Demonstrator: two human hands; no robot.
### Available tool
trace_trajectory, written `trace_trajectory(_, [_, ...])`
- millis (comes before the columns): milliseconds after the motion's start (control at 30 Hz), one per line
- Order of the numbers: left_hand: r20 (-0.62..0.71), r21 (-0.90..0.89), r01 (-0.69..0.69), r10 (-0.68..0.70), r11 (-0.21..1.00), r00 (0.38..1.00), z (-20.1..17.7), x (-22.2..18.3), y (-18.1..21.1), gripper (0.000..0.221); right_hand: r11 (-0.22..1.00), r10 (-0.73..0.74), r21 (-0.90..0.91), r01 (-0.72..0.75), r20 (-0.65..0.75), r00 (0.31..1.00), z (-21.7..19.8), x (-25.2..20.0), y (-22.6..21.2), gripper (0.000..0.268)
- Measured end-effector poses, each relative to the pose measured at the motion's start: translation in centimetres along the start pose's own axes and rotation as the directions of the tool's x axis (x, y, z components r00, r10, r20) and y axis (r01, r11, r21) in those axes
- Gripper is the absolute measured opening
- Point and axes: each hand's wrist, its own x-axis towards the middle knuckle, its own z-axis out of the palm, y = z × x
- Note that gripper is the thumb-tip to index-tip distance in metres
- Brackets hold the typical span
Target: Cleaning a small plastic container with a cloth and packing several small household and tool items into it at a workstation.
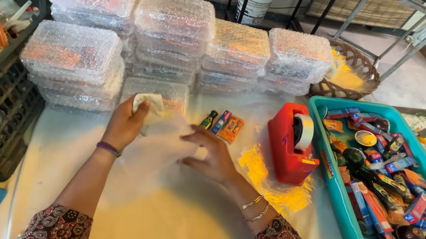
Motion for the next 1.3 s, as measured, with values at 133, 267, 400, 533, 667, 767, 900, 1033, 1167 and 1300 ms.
trace_trajectory(133, [0.129,-0.002,0.202,-0.200,0.979,0.971,-0.3,0.2,4.2,0.036,0.988,0.147,0.053,-0.142,-0.104,0.984,0.0,0.0,0.4,0.055])
trace_trajectory(267, [0.158,0.170,0.099,-0.126,0.980,0.979,1.2,0.1,4.9,0.035,0.953,0.226,0.239,-0.184,-0.160,0.961,0.3,0.5,-0.2,0.075])
trace_trajectory(400, [0.034,0.009,-0.516,0.516,0.856,0.856,3.6,2.1,3.6,0.031,0.685,0.533,0.621,-0.380,-0.072,0.843,-0.4,0.8,1.0,0.091])
trace_trajectory(533, [-0.038,0.119,-0.330,0.336,0.936,0.941,3.5,3.4,9.5,0.037,0.685,0.516,0.636,-0.356,-0.078,0.853,-0.7,0.4,3.6,0.071])
trace_trajectory(667, [-0.179,-0.506,-0.209,0.135,0.837,0.975,3.8,3.8,11.4,0.030,0.604,0.564,0.741,-0.293,-0.138,0.814,-1.9,0.6,2.2,0.051])
trace_trajectory(767, [-0.328,-0.072,-0.464,0.418,0.883,0.847,4.3,1.2,13.2,0.034,0.533,0.611,0.802,-0.269,-0.145,0.778,-2.3,1.0,1.2,0.042])
trace_trajectory(900, [0.163,0.530,-0.660,0.700,0.532,0.695,8.0,-3.2,12.5,0.061,0.517,0.590,0.844,-0.140,-0.233,0.773,-1.4,0.7,2.1,0.038])
trace_trajectory(1033, [0.331,0.420,-0.704,0.626,0.572,0.706,9.2,-6.0,10.6,0.076,0.582,0.518,0.812,-0.032,-0.340,0.785,-1.2,0.4,2.6,0.041])
trace_trajectory(1167, [0.295,0.540,-0.580,0.509,0.610,0.809,7.3,-3.6,8.8,0.072,0.685,0.468,0.728,-0.018,-0.420,0.778,-1.1,0.2,2.1,0.050])
trace_trajectory(1300, [0.074,0.679,-0.449,0.555,0.580,0.828,6.3,-2.7,7.1,0.068,0.706,0.440,0.708,-0.021,-0.415,0.797,-0.7,0.3,1.3,0.056])
